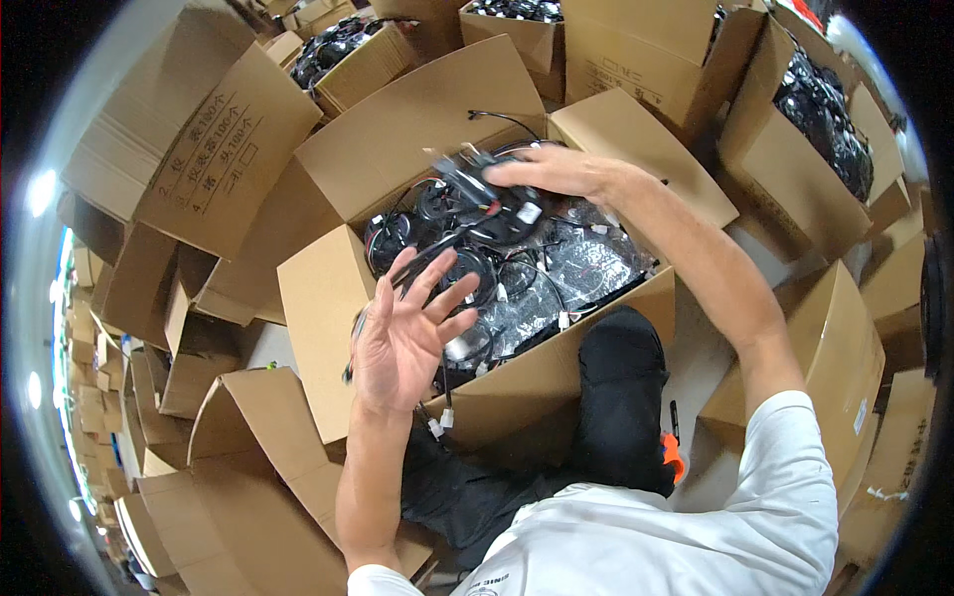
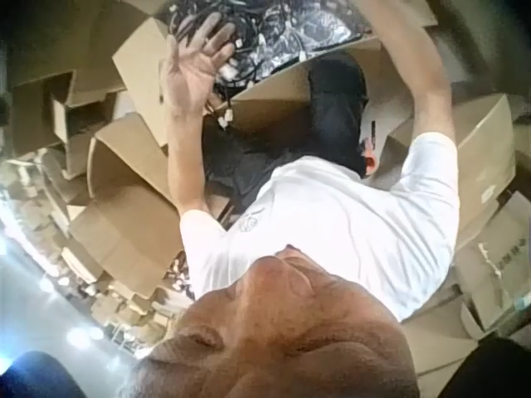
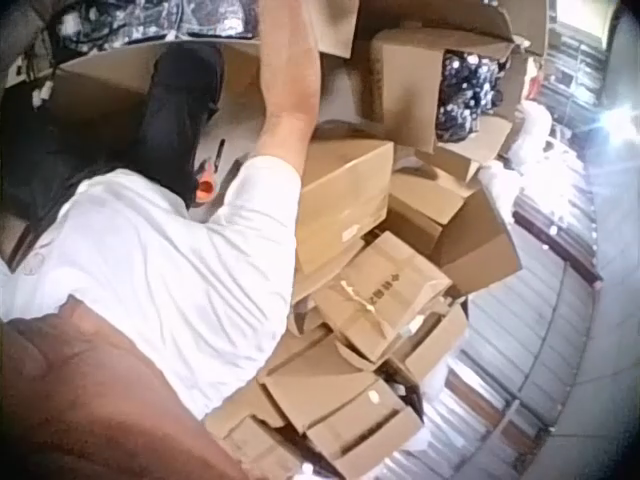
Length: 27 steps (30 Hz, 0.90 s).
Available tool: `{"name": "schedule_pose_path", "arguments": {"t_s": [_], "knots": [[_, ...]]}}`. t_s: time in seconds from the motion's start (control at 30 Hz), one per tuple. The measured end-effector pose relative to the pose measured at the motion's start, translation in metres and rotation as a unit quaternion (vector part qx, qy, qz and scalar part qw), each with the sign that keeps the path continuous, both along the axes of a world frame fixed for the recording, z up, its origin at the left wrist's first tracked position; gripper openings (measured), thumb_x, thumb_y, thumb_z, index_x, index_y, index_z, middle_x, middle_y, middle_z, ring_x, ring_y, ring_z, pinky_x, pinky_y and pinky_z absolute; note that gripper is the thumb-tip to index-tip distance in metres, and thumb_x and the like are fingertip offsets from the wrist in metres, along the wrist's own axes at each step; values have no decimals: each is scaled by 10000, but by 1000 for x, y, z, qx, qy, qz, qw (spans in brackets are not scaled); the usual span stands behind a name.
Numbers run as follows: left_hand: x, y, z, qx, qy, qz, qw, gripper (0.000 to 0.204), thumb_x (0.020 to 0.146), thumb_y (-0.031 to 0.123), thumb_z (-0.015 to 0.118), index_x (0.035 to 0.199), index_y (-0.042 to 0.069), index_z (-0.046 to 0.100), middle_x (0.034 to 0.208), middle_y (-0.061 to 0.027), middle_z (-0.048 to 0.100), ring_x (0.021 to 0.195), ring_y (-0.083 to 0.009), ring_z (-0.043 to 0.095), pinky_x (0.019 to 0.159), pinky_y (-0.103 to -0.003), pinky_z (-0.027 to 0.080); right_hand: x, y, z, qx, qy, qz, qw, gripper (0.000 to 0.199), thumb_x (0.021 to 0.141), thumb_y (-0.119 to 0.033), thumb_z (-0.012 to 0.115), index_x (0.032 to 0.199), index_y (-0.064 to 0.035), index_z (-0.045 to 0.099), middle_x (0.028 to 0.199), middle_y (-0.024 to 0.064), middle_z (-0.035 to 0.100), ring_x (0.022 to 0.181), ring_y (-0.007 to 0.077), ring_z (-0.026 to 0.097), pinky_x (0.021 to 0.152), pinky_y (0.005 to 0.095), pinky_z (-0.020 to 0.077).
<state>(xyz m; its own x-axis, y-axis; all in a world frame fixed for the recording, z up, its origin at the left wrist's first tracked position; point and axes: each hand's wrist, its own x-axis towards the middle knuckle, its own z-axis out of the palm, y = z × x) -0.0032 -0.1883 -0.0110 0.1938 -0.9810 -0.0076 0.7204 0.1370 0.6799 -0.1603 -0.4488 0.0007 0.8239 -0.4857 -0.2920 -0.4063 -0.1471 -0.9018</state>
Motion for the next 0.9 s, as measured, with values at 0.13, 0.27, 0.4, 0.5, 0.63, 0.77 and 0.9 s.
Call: {"name": "schedule_pose_path", "arguments": {"t_s": [0.13,0.27,0.4,0.5,0.63,0.77,0.9], "knots": [[28,33,-14,38,2,47,998,531,1055,393,488,1490,110,375,1477,-236,449,1298,-415,531,1038,-482,519,-3,-18,-95,159,126,-33,979,530,861,-536,698,1096,-66,761,1063,92,748,967,208,672,833,383,530],[84,104,-4,143,-165,181,959,604,1036,389,529,1531,94,347,1474,-214,467,1245,-328,574,972,-414,538,2,-27,-195,-20,73,-182,980,686,878,-598,652,1136,34,718,1117,179,723,1052,266,661,949,386,483],[170,281,7,138,-211,308,917,605,1044,314,511,1558,54,322,1536,-185,424,1245,-261,565,1013,-391,498,30,-29,-234,-102,78,-127,984,834,900,-671,566,1276,71,627,1229,235,669,1143,307,632,1003,395,459],[188,379,14,216,-176,483,831,553,1074,275,422,1563,43,305,1551,-189,405,1271,-284,539,1096,-416,434,54,-24,-217,-133,99,-28,986,693,973,-562,539,1355,12,595,1286,164,660,1168,246,603,1042,356,432],[248,421,-65,227,-127,483,836,451,1054,255,487,1424,-3,468,1366,-188,578,1176,-299,610,995,-412,508,-24,-91,-241,-203,65,-47,976,599,1075,-435,403,1393,53,547,1440,179,562,1373,254,490,1177,331,309],[248,499,-169,472,-97,491,726,435,993,248,629,1308,-36,531,1168,-157,659,979,-256,674,810,-380,565,-1,-53,-206,-245,200,16,949,646,1069,-462,417,1384,93,520,1409,217,573,1317,304,529,1121,361,362],[229,593,-278,689,-236,301,615,340,906,262,709,1091,-21,673,936,-115,706,823,-241,677,711,-371,553,-8,-18,-201,-385,192,3,903,580,1043,-400,495,1329,101,558,1318,249,623,1258,357,564,1095,398,389]]}}
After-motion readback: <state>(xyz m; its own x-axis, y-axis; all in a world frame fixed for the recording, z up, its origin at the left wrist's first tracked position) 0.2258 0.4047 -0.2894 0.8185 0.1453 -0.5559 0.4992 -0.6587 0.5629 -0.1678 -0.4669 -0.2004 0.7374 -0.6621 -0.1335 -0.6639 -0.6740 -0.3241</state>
